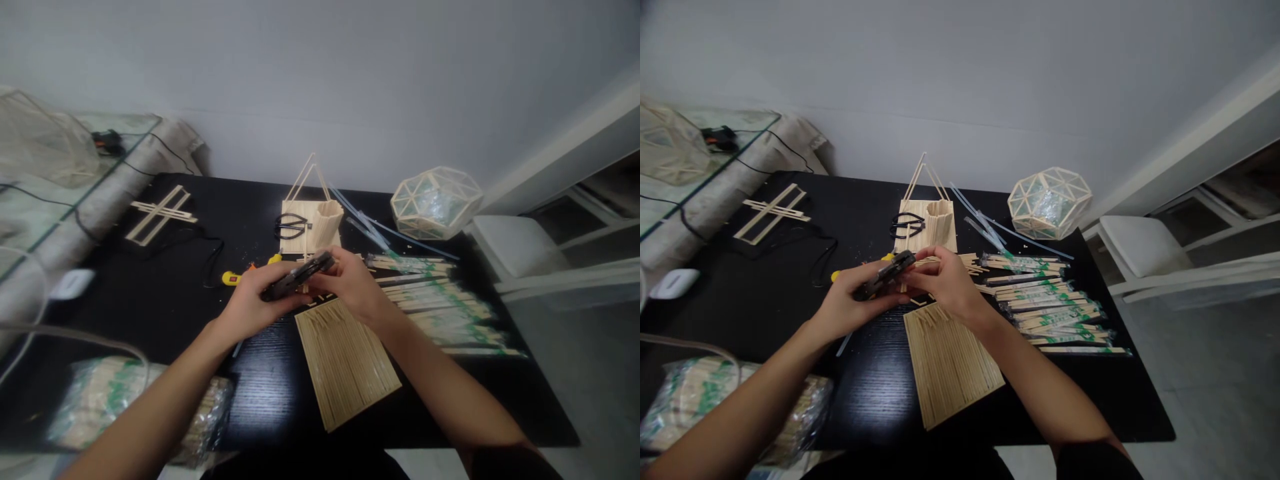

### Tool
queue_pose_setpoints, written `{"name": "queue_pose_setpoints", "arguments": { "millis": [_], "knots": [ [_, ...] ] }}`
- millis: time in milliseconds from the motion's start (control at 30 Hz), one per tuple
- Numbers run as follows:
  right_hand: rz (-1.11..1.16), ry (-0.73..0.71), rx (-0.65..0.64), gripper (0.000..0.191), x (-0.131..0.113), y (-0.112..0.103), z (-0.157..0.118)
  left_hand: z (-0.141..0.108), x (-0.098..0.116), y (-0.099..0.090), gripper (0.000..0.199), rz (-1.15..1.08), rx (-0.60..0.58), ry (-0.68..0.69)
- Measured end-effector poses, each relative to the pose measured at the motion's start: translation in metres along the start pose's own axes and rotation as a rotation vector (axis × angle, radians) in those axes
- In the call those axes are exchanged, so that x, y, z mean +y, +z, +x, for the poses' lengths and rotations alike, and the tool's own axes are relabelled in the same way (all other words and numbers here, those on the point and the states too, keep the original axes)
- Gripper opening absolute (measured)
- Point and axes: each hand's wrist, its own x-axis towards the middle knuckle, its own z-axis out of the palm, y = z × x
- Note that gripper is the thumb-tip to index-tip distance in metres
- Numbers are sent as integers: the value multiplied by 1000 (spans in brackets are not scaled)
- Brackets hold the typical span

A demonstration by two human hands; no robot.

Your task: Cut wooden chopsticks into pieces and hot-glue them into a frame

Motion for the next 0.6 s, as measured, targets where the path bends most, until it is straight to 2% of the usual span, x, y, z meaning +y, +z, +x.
{"name": "queue_pose_setpoints", "arguments": {
  "millis": [300,600],
  "knots": [
    [-60,-32,17,57,2,1,-2,0,1,1,39,8,53,0],
    [-51,-31,11,55,2,2,-4,1,5,1,36,3,72,59]
  ]
}}
